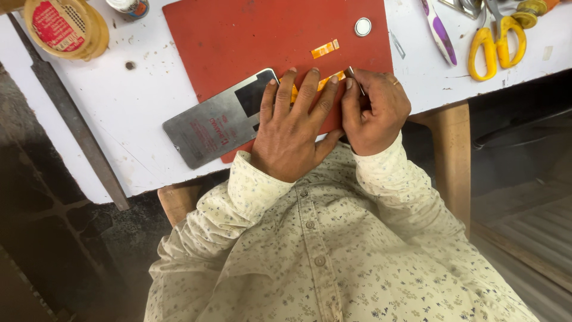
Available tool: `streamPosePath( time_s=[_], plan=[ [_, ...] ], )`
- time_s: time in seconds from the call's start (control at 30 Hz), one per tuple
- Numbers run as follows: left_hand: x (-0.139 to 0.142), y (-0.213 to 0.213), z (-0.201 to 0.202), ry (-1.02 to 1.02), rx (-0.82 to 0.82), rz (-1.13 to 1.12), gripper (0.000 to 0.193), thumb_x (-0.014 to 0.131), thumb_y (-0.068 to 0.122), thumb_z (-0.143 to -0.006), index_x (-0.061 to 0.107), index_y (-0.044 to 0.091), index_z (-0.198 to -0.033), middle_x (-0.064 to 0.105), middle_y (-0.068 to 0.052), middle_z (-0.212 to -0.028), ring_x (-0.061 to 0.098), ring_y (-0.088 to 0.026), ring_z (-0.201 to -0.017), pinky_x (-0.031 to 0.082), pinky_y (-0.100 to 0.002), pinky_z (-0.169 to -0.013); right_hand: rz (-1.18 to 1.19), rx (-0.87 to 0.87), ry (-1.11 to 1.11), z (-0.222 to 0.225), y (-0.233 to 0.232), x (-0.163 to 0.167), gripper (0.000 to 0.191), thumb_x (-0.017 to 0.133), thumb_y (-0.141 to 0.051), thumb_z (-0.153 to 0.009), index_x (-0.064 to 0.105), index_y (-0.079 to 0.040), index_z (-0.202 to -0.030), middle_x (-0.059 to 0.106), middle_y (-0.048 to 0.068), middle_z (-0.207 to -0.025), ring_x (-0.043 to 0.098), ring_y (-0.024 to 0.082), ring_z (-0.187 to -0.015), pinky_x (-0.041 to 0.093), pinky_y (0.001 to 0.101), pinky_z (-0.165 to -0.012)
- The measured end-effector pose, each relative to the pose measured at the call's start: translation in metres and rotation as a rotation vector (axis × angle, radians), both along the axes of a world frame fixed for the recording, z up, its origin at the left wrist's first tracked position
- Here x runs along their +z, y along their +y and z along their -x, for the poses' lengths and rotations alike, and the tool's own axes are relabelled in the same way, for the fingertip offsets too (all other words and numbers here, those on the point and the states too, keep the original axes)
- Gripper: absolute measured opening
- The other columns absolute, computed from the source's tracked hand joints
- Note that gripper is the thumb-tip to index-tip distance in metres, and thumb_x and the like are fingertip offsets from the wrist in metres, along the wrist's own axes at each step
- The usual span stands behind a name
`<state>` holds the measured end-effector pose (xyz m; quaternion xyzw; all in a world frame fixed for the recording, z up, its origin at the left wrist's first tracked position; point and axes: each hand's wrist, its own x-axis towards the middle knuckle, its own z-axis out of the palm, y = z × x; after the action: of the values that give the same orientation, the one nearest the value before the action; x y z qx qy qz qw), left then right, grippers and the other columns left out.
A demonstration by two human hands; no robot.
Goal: The person works on a disassembled phone lying on a red mat. They peel and fold an orange flex-cable strip, cut a section of it with scissors, then press and align the folded strip onto the phone body and smooth it flat with their fingers.
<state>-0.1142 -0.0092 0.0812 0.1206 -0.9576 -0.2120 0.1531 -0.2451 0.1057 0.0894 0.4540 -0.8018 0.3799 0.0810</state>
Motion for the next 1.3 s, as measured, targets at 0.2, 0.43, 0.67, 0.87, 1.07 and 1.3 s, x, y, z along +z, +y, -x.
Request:
streamPosePath(
  time_s=[0.2, 0.43, 0.67, 0.87, 1.07, 1.3],
  plan=[
    [0.0002, -0.0002, -0.0005, 0.017, 0.012, 0.003, 0.078, 0.073, 0.051, -0.093, 0.047, 0.010, -0.154, 0.041, -0.017, -0.150, 0.038, -0.041, -0.140, 0.033, -0.061, -0.116, -0.003, 0.014, 0.028, -0.0003, -0.0014, -0.0016, 0.011, 0.069, 0.004, -0.101, 0.069, 0.000, -0.112, 0.070, 0.011, -0.094, 0.064, 0.025, -0.078, 0.051, 0.0361, -0.070],
    [0.0016, -0.0006, -0.0010, 0.006, 0.004, 0.007, 0.077, 0.073, 0.050, -0.094, 0.047, 0.009, -0.154, 0.042, -0.017, -0.149, 0.038, -0.041, -0.139, 0.033, -0.060, -0.116, -0.015, 0.025, 0.013, -0.0002, -0.0005, 0.0010, 0.011, 0.070, 0.004, -0.099, 0.069, 0.001, -0.110, 0.067, 0.011, -0.088, 0.062, 0.025, -0.074, 0.048, 0.0365, -0.066],
    [0.0017, -0.0003, -0.0003, 0.026, 0.018, 0.011, 0.075, 0.072, 0.050, -0.094, 0.048, 0.010, -0.153, 0.042, -0.016, -0.149, 0.038, -0.040, -0.140, 0.033, -0.061, -0.116, -0.005, 0.024, 0.019, -0.0009, -0.0010, 0.0005, 0.012, 0.070, 0.004, -0.100, 0.069, 0.001, -0.112, 0.069, 0.011, -0.091, 0.063, 0.024, -0.076, 0.050, 0.0357, -0.068],
    [0.0022, 0.0000, -0.0014, 0.013, 0.025, 0.011, 0.077, 0.073, 0.050, -0.092, 0.048, 0.010, -0.153, 0.042, -0.016, -0.150, 0.038, -0.040, -0.140, 0.033, -0.061, -0.117, -0.004, -0.008, 0.007, -0.0024, -0.0011, 0.0008, 0.012, 0.070, 0.005, -0.099, 0.070, 0.001, -0.110, 0.067, 0.011, -0.087, 0.062, 0.024, -0.075, 0.049, 0.0362, -0.067],
    [0.0020, -0.0006, -0.0013, 0.012, 0.020, 0.004, 0.078, 0.073, 0.050, -0.092, 0.047, 0.011, -0.154, 0.041, -0.016, -0.150, 0.037, -0.040, -0.141, 0.033, -0.061, -0.117, 0.008, -0.009, -0.002, -0.0019, -0.0025, 0.0013, 0.012, 0.069, 0.004, -0.099, 0.069, 0.000, -0.111, 0.069, 0.011, -0.090, 0.062, 0.024, -0.075, 0.050, 0.0362, -0.068],
    [0.0023, 0.0011, -0.0009, 0.008, 0.024, 0.011, 0.077, 0.073, 0.050, -0.092, 0.047, 0.012, -0.155, 0.041, -0.015, -0.150, 0.038, -0.040, -0.141, 0.033, -0.061, -0.117, -0.008, -0.028, 0.026, -0.0032, -0.0008, 0.0007, 0.012, 0.070, 0.003, -0.100, 0.069, 0.000, -0.111, 0.067, 0.011, -0.088, 0.062, 0.025, -0.075, 0.049, 0.0369, -0.068]
  ],
)
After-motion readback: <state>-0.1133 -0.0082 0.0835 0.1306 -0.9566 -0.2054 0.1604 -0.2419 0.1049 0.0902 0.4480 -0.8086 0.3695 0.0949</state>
